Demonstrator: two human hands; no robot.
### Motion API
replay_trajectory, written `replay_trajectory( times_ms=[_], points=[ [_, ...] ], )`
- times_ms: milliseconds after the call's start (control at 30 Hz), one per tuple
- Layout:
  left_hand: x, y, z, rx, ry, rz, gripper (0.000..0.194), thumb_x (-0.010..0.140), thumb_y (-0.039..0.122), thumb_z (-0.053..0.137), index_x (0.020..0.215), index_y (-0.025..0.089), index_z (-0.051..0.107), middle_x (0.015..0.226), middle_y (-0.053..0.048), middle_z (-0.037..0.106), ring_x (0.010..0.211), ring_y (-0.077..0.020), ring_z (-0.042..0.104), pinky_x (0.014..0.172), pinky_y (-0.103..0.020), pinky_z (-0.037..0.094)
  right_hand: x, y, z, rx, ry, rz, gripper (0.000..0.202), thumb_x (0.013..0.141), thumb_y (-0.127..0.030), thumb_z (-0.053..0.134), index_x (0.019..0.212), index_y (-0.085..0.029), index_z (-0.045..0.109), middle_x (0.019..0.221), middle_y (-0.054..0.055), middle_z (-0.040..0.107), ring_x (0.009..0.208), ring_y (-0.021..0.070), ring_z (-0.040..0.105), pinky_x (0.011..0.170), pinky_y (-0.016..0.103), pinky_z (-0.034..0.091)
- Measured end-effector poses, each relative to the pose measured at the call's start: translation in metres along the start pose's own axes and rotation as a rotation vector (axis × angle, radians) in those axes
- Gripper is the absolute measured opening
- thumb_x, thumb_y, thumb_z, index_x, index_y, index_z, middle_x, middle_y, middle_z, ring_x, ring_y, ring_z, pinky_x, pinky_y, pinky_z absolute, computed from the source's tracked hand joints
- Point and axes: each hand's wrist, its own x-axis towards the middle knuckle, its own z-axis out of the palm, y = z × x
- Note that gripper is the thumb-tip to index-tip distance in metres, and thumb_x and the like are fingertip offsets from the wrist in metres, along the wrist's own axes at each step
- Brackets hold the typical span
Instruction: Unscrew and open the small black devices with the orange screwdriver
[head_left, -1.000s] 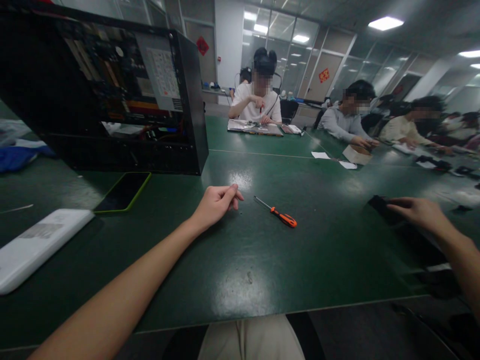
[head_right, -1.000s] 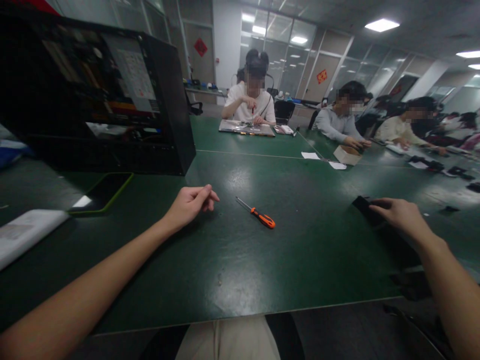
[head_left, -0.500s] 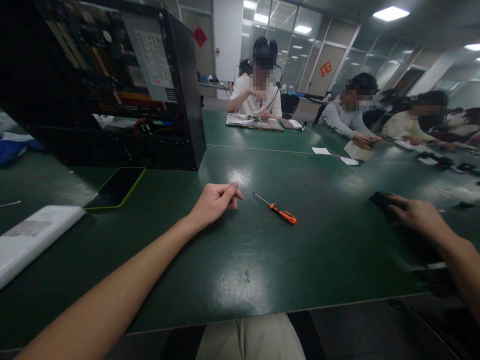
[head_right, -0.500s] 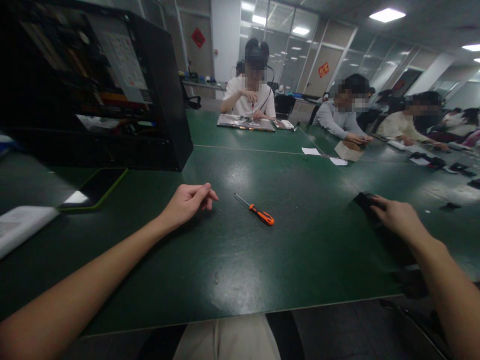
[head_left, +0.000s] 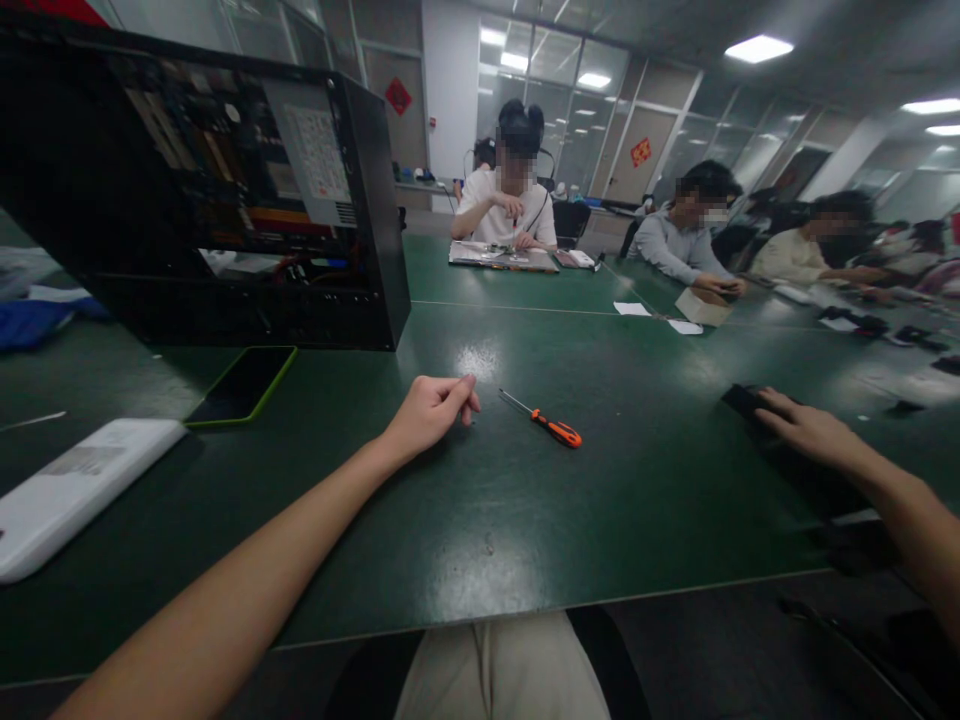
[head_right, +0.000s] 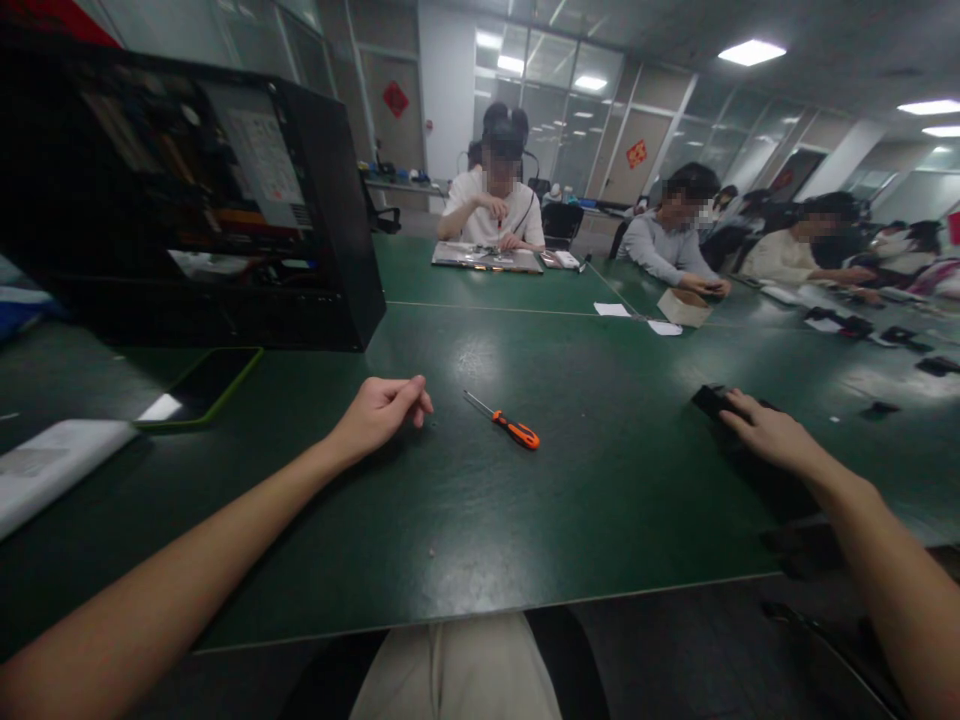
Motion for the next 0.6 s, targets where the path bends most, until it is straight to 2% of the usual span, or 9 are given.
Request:
replay_trajectory(
  times_ms=[67,133,200,267,367,500,533,600],
  points=[
    [0.000,-0.001,0.000,0.007,0.006,0.005,0.056,0.106,0.048,0.047,0.070,0.016,0.075,0.055,-0.001,0.067,0.053,-0.0131,0.059,0.059,-0.024,0.043,-0.004,0.005,-0.009,0.053,0.028,0.061,0.061,0.100,-0.046,0.040,0.148,-0.013,0.062,0.150,0.017,0.063,0.134,0.0302,0.063,0.107,0.034,0.050],
    [0.000,-0.002,0.000,0.011,0.011,0.010,0.056,0.106,0.048,0.048,0.068,0.016,0.074,0.053,-0.001,0.066,0.051,-0.0128,0.058,0.059,-0.024,0.043,-0.015,0.013,-0.019,0.079,0.097,0.156,0.069,0.101,-0.048,0.031,0.150,-0.009,0.059,0.149,0.023,0.062,0.137,0.0356,0.060,0.107,0.041,0.049],
    [0.001,-0.004,-0.002,0.014,0.018,0.012,0.056,0.106,0.048,0.048,0.068,0.016,0.074,0.053,-0.001,0.066,0.050,-0.0127,0.058,0.058,-0.024,0.043,-0.032,0.024,-0.026,0.087,0.163,0.240,0.073,0.098,-0.051,0.030,0.146,-0.007,0.061,0.141,0.028,0.066,0.131,0.0431,0.063,0.103,0.050,0.050],
    [0.002,-0.006,-0.004,0.014,0.025,0.015,0.056,0.106,0.048,0.048,0.068,0.016,0.074,0.053,0.000,0.066,0.051,-0.0128,0.059,0.058,-0.024,0.043,-0.054,0.033,-0.030,0.096,0.193,0.276,0.072,0.094,-0.056,0.036,0.138,-0.008,0.068,0.125,0.029,0.073,0.117,0.0474,0.069,0.094,0.054,0.053],
    [0.002,-0.007,-0.005,0.008,0.029,0.019,0.055,0.107,0.048,0.048,0.069,0.016,0.074,0.055,-0.001,0.067,0.052,-0.0127,0.060,0.059,-0.024,0.042,-0.090,0.038,-0.026,0.122,0.201,0.241,0.065,0.088,-0.061,0.048,0.129,-0.017,0.072,0.109,0.024,0.078,0.095,0.0456,0.074,0.080,0.053,0.055],
    [0.001,-0.005,-0.003,0.004,0.003,0.027,0.055,0.107,0.046,0.049,0.067,0.016,0.074,0.054,0.000,0.067,0.050,-0.0122,0.059,0.059,-0.024,0.042,-0.123,0.031,-0.016,0.156,0.201,0.134,0.050,0.083,-0.058,0.064,0.123,-0.029,0.073,0.129,0.018,0.074,0.105,0.0401,0.074,0.085,0.048,0.055],
    [0.001,-0.004,-0.002,0.005,0.001,0.031,0.055,0.107,0.046,0.049,0.067,0.016,0.074,0.054,0.000,0.066,0.050,-0.0121,0.058,0.059,-0.024,0.042,-0.126,0.029,-0.015,0.164,0.206,0.121,0.049,0.083,-0.058,0.066,0.122,-0.029,0.074,0.128,0.018,0.074,0.105,0.0397,0.074,0.084,0.048,0.055],
    [0.000,-0.002,-0.001,0.008,0.001,0.037,0.055,0.107,0.046,0.049,0.067,0.016,0.073,0.053,0.000,0.066,0.050,-0.0120,0.058,0.060,-0.024,0.043,-0.128,0.026,-0.015,0.188,0.204,0.121,0.046,0.081,-0.059,0.070,0.116,-0.029,0.077,0.111,0.018,0.079,0.090,0.0393,0.075,0.075,0.049,0.054]
  ],
)
